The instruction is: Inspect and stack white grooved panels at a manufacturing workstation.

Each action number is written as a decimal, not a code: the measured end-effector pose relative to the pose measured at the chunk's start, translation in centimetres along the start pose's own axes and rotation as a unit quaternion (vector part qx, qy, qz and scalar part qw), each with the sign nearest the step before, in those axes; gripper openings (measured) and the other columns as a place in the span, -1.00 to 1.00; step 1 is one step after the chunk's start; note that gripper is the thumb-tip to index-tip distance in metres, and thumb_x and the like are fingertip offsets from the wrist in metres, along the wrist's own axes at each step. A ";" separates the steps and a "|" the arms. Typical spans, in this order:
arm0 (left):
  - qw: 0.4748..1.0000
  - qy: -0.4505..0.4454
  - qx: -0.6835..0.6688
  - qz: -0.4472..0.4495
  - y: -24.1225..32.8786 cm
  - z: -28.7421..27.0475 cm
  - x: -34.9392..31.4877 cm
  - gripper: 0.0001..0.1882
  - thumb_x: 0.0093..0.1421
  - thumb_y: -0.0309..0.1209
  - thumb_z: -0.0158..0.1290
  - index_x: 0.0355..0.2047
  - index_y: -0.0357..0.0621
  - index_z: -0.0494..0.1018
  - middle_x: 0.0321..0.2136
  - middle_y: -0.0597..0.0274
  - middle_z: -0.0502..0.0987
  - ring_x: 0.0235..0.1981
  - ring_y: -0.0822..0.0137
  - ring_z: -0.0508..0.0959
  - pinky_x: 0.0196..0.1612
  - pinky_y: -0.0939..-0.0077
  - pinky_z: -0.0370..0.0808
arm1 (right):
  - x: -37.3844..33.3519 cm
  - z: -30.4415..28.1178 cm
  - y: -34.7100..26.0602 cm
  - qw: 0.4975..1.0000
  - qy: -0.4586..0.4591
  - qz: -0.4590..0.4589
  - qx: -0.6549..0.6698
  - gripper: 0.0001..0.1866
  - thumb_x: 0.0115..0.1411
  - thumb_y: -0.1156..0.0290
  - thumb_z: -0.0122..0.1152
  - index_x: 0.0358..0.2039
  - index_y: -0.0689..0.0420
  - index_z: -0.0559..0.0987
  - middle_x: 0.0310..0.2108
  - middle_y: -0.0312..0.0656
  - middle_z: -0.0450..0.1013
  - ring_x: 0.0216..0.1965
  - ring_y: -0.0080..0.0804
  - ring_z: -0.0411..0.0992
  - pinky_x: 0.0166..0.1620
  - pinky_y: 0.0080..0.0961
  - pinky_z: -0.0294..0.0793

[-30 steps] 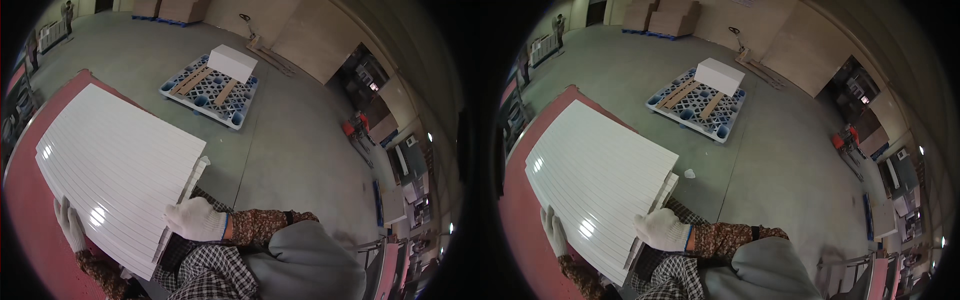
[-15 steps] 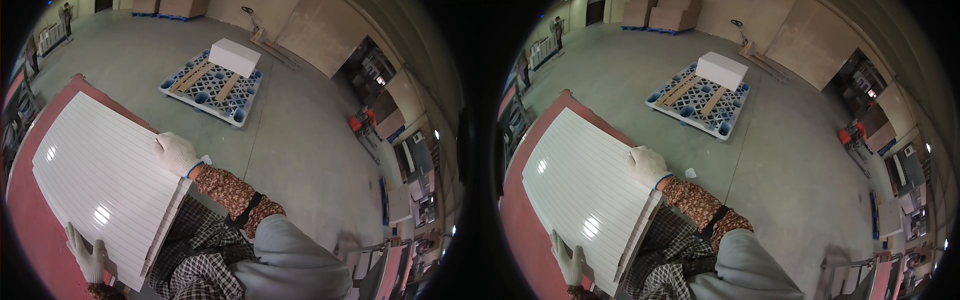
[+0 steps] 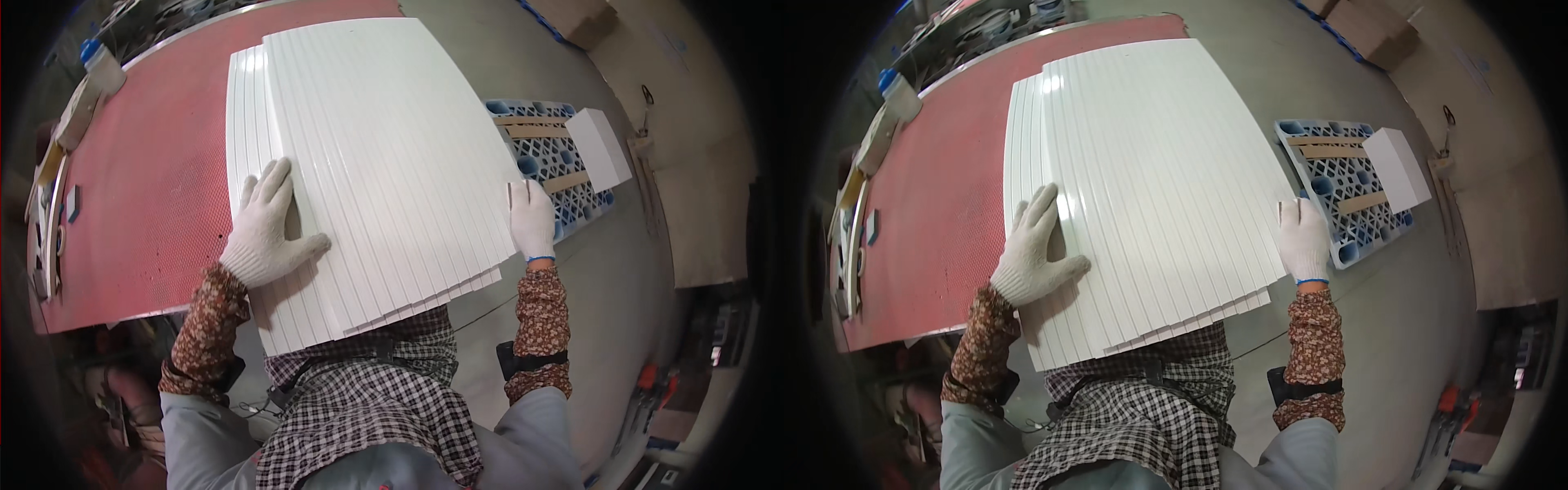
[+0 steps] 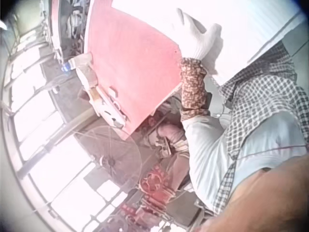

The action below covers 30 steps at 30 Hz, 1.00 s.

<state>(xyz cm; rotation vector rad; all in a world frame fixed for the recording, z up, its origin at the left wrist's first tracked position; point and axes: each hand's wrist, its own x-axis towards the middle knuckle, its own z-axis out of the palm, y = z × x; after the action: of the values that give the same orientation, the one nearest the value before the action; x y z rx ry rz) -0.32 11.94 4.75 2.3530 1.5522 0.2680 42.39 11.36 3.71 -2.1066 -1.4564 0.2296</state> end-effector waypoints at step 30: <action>0.996 0.085 -0.020 0.005 2.3 0.3 -0.3 -0.08 0.11 0.05 0.25 0.36 -0.23 0.28 0.37 -0.21 0.22 0.46 -0.16 0.14 0.52 -0.20 -0.01 | -18.9 -1.9 -10.2 0.971 -0.141 -0.186 -0.044 -0.78 0.35 0.38 0.23 -0.44 0.17 0.50 -0.69 -0.06 0.43 -0.68 -0.14 0.47 -0.57 -0.27 0.41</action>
<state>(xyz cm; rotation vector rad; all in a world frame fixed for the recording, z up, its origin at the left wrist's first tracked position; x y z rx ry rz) 1.65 10.79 5.33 2.3605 1.5938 0.5078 27.52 -3.84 7.54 -1.8758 -2.0299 0.3335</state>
